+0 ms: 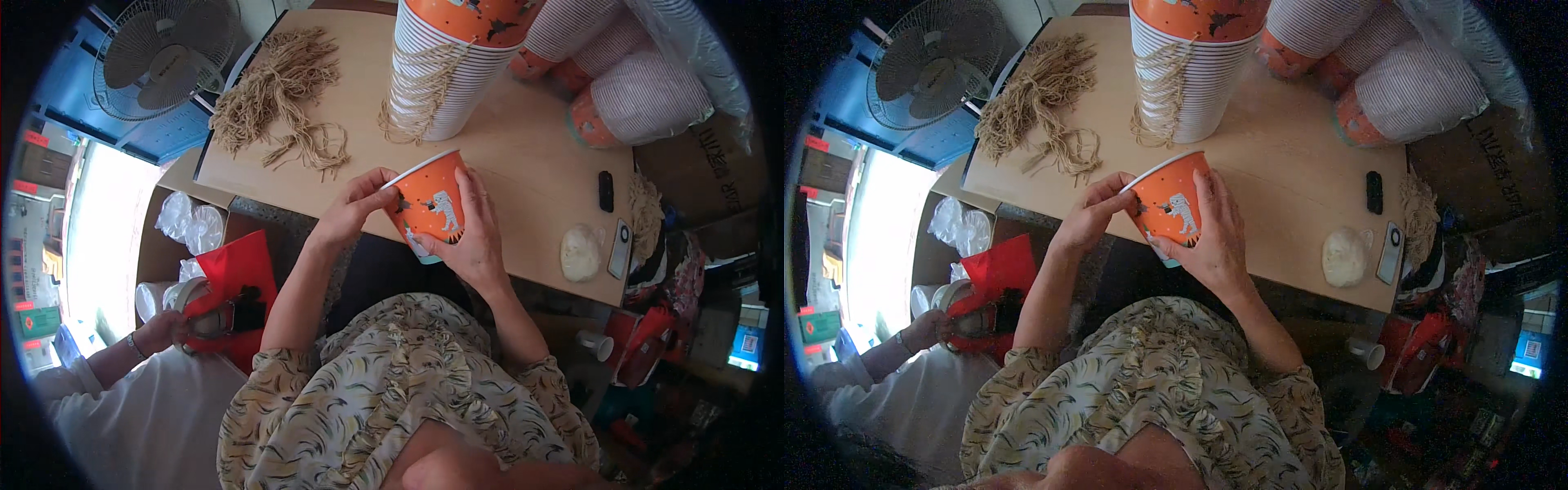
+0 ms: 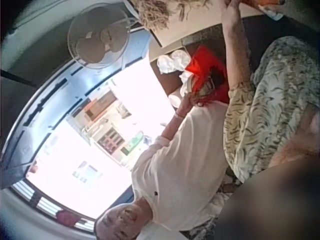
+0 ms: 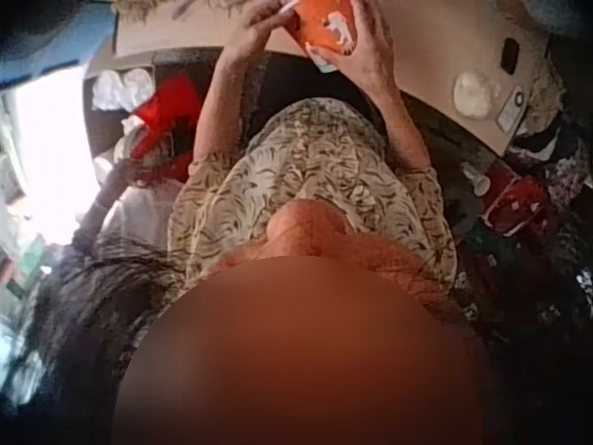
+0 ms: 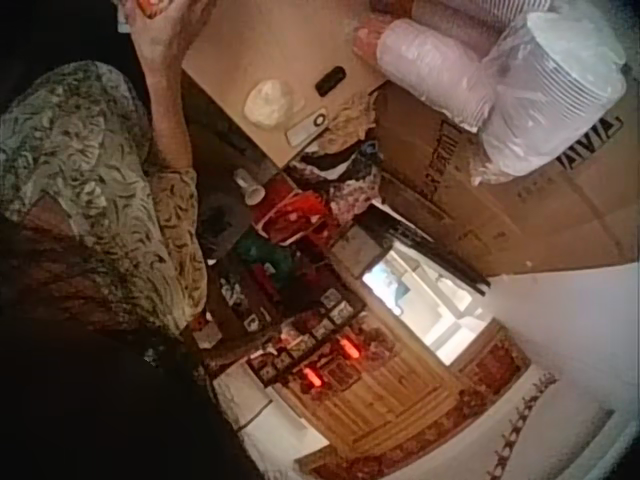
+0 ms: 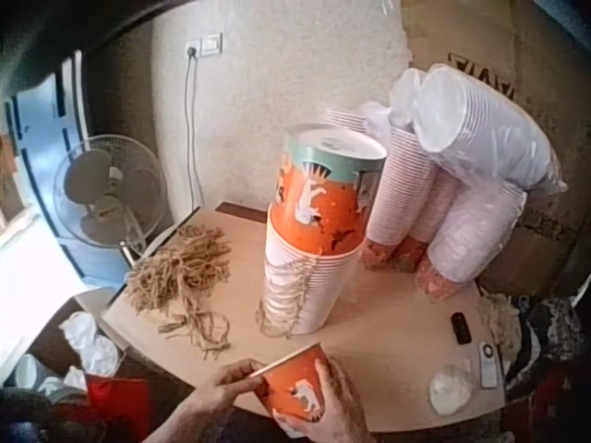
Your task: Tying decorative strings onto pre-printed paper cups for packaging.
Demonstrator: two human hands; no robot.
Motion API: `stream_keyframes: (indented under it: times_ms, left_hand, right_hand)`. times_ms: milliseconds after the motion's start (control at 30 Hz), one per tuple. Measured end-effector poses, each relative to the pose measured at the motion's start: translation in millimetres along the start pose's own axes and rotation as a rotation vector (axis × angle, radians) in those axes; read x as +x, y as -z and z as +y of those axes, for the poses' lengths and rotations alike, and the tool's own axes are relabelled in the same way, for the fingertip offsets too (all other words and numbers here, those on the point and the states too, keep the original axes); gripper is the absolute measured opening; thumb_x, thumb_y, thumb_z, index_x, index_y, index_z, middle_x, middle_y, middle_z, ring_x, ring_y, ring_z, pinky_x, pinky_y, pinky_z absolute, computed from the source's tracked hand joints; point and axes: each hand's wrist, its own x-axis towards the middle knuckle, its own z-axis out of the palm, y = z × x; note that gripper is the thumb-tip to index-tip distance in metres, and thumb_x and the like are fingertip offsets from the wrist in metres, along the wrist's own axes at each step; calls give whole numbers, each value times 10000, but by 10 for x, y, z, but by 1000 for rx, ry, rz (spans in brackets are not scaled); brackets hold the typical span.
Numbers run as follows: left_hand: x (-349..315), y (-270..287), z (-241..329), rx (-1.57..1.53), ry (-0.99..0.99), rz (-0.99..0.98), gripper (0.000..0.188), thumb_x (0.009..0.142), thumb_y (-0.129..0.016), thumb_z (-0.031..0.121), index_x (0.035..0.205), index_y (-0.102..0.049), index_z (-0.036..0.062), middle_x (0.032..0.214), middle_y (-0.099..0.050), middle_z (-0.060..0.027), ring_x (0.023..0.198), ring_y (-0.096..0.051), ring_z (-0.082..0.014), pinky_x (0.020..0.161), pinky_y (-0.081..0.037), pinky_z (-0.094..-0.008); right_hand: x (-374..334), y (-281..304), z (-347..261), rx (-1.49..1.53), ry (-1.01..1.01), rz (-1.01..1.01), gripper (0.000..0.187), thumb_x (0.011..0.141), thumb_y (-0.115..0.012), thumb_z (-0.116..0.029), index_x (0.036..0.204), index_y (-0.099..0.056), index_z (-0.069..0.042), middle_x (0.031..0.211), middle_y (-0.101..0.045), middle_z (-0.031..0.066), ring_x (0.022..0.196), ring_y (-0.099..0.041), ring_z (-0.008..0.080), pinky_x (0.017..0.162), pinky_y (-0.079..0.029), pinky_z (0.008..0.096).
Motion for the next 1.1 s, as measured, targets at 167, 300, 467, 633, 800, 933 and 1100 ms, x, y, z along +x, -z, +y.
stream_keyframes:
  times_ms: [167,300,467,633,800,933,1100]
  left_hand:
    - [-2,-29,8,-36,-12,22,199,974,-642,204,1073,-617,33,936,-659,-8,882,-607,-94,839,-470,-268]
    - [6,-111,46,34,6,90,207,945,-686,213,1035,-625,36,904,-665,-3,838,-598,-83,795,-465,-255]
    - [8,-69,-48,3,-3,124,191,917,-690,168,1027,-626,25,874,-672,-7,792,-600,-80,756,-473,-247]
    - [-53,-80,-12,-47,-37,98,222,910,-681,130,1076,-625,-6,898,-683,-24,841,-635,-97,818,-503,-273]
    - [-131,-274,73,127,-63,124,312,879,-733,102,1161,-642,5,1027,-691,-84,958,-662,-158,804,-547,-322]
    - [-36,-590,295,788,-535,9,217,829,-741,123,1032,-692,61,1186,-648,-161,1164,-592,-295,990,-453,-445]
    - [287,-769,223,910,-661,-168,235,775,-779,223,960,-696,104,1055,-673,-93,1214,-551,-291,1069,-351,-467]
  right_hand:
    - [-14,-27,-44,-6,9,23,1121,642,-909,-302,1537,-288,-39,1514,-371,244,1366,-415,427,1103,-380,519]
    - [-15,-48,-51,-45,54,64,1120,629,-911,-294,1532,-297,-44,1495,-386,244,1348,-429,430,1086,-396,521]
    - [-18,-62,-76,-46,61,68,1118,632,-910,-304,1531,-298,-44,1482,-395,250,1339,-433,439,1077,-401,531]
    - [-27,-70,-18,-59,41,72,1123,640,-911,-313,1530,-287,-34,1478,-397,254,1325,-445,440,1073,-404,527]
    - [-99,20,-31,150,-96,6,1198,621,-930,-313,1535,-223,5,1466,-401,262,1320,-446,428,1081,-400,511]
    - [-337,-19,130,440,-230,142,1325,613,-972,-277,1567,-94,0,1513,-355,231,1416,-368,337,1137,-360,466]
    - [-511,-304,500,428,-295,345,1376,607,-982,-278,1581,-43,-24,1512,-356,211,1361,-432,319,1094,-397,432]
